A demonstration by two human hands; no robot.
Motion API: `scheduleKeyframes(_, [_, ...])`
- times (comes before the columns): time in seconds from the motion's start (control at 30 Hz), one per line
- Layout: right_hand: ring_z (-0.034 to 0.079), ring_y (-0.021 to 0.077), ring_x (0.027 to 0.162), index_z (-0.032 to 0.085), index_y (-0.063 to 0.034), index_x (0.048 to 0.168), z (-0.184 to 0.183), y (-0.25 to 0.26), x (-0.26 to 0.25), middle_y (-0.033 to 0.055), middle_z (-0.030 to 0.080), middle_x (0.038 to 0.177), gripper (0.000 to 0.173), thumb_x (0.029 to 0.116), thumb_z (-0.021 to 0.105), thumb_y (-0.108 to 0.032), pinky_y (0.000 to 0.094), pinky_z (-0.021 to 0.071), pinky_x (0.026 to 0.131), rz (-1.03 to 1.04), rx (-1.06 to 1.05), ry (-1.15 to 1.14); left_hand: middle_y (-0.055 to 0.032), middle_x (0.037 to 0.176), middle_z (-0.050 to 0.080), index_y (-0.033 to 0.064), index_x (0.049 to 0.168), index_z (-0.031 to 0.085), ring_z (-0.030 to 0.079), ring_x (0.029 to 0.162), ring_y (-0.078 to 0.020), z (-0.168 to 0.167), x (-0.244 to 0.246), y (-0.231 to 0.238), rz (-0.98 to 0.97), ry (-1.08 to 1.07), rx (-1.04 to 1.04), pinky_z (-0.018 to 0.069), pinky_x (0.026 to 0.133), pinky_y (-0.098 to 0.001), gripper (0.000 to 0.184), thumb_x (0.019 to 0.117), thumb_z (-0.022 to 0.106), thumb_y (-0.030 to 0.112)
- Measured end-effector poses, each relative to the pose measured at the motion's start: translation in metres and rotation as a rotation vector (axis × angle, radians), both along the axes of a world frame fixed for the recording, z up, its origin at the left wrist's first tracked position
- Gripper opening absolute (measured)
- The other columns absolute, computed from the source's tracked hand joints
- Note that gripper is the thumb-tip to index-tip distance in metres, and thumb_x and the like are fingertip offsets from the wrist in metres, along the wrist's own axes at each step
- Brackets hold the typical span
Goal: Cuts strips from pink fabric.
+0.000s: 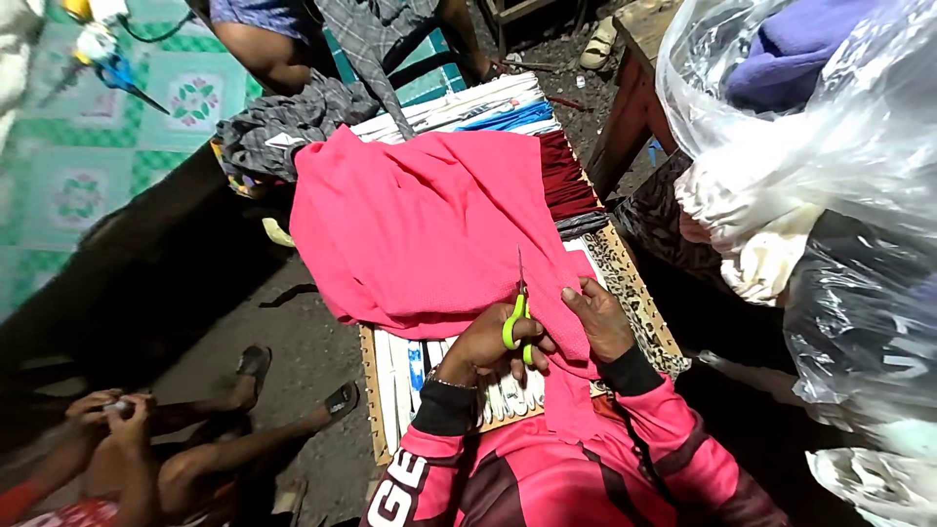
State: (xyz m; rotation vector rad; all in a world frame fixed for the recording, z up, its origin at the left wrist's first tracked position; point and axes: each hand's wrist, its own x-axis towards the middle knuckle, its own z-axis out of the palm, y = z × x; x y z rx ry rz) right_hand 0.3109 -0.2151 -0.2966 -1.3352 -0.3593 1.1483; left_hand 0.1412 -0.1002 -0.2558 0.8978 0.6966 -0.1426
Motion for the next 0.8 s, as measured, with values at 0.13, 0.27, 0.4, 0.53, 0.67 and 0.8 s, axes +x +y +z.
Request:
scheduleKeyframes(0.13, [0.071,0.0141,0.075,0.064,-0.0067,0.120,0.001,0.000,0.001,0.0074,0.074,0.084,0.024,0.0982,0.068,-0.015,0.0321,0.0607,0.073,-0.007,0.000,0.002,-0.0139,0.086,0.077,0.0011,0.101,0.060,0.069,0.053,-0.0137,-0.004,-0.005,-0.006,0.035,0.004,0.004,0.0516,0.041,-0.0228,0.014,0.1035,0.055,0.014])
scheduleKeyframes(0.27, [0.072,0.0160,0.077,0.063,-0.0066,0.122,0.001,0.000,0.002,0.0094,0.074,0.086,0.026,0.0974,0.069,-0.013,0.0349,0.0617,0.074,-0.011,0.001,0.010,-0.0134,0.084,0.076,0.0010,0.100,0.062,0.068,0.051,-0.0131,-0.005,-0.008,-0.013,0.068,0.038,-0.008,0.0510,0.040,-0.0229,0.015,0.1030,0.057,0.015])
scheduleKeyframes(0.4, [0.072,0.0168,0.076,0.062,-0.0066,0.123,0.001,-0.001,0.002,0.0098,0.074,0.084,0.028,0.0970,0.069,-0.013,0.0355,0.0614,0.074,0.000,0.005,0.013,-0.0164,0.095,0.077,0.0007,0.106,0.060,0.072,0.059,-0.0167,-0.005,-0.001,-0.006,0.038,0.044,-0.046,0.0538,0.044,-0.0248,0.019,0.1032,0.050,0.017])
scheduleKeyframes(0.53, [0.073,0.0168,0.078,0.063,-0.0063,0.123,0.003,-0.001,0.003,0.0100,0.074,0.087,0.027,0.0973,0.069,-0.012,0.0347,0.0616,0.075,-0.007,0.010,0.011,-0.0137,0.088,0.077,0.0014,0.100,0.063,0.070,0.057,-0.0141,-0.006,0.008,0.008,0.002,0.035,-0.010,0.0520,0.043,-0.0234,0.024,0.1036,0.046,0.018])
scheduleKeyframes(0.67, [0.073,0.0184,0.079,0.063,-0.0064,0.125,0.002,-0.001,0.004,0.0113,0.075,0.088,0.028,0.0980,0.068,-0.014,0.0362,0.0621,0.076,-0.015,0.008,0.016,-0.0141,0.078,0.075,0.0007,0.096,0.061,0.069,0.053,-0.0150,-0.010,0.013,0.014,0.024,-0.002,0.001,0.0527,0.043,-0.0238,0.020,0.1030,0.050,0.015])
scheduleKeyframes(0.8, [0.073,0.0182,0.078,0.063,-0.0070,0.124,0.000,0.000,0.005,0.0108,0.074,0.086,0.028,0.0978,0.069,-0.015,0.0362,0.0619,0.074,-0.016,0.013,0.018,-0.0147,0.073,0.074,-0.0009,0.096,0.064,0.068,0.051,-0.0149,-0.014,0.009,0.011,0.057,0.001,0.007,0.0507,0.041,-0.0231,0.018,0.1015,0.055,0.013])
